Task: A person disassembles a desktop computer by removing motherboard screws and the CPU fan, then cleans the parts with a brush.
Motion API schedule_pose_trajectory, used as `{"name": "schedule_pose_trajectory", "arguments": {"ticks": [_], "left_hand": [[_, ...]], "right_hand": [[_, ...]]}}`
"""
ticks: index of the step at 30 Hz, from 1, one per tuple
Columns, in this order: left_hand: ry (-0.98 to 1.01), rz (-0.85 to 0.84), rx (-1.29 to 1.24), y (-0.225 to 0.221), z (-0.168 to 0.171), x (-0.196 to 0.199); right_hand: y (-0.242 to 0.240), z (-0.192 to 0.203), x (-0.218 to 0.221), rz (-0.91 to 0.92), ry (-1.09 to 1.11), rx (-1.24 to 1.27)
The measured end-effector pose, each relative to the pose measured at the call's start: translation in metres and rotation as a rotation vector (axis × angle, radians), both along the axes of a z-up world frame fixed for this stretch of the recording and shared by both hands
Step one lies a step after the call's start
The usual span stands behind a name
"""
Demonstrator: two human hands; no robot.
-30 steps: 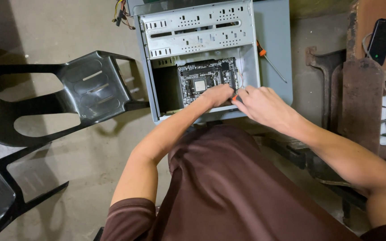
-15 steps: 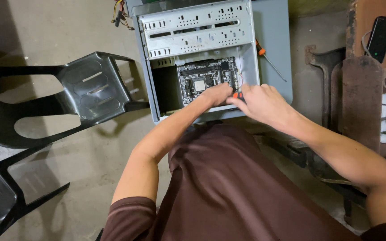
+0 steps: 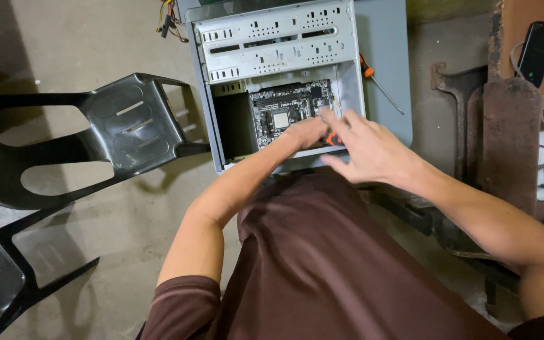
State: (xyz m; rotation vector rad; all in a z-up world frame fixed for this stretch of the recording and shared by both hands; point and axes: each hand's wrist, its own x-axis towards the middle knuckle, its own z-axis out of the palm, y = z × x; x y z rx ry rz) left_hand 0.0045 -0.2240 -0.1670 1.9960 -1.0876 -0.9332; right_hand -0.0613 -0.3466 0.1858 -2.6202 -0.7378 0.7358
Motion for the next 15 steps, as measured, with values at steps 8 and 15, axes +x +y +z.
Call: {"name": "schedule_pose_trajectory", "arguments": {"ticks": [8, 15], "left_hand": [[-0.162, -0.015, 0.118, -0.002, -0.009, -0.006], [0.086, 0.058, 0.245, 0.003, 0.017, -0.004]], "right_hand": [[-0.034, -0.042, -0.001, 0.241, -0.097, -0.027], [-0.005, -0.004, 0.003, 0.122, 0.010, 0.155]]}}
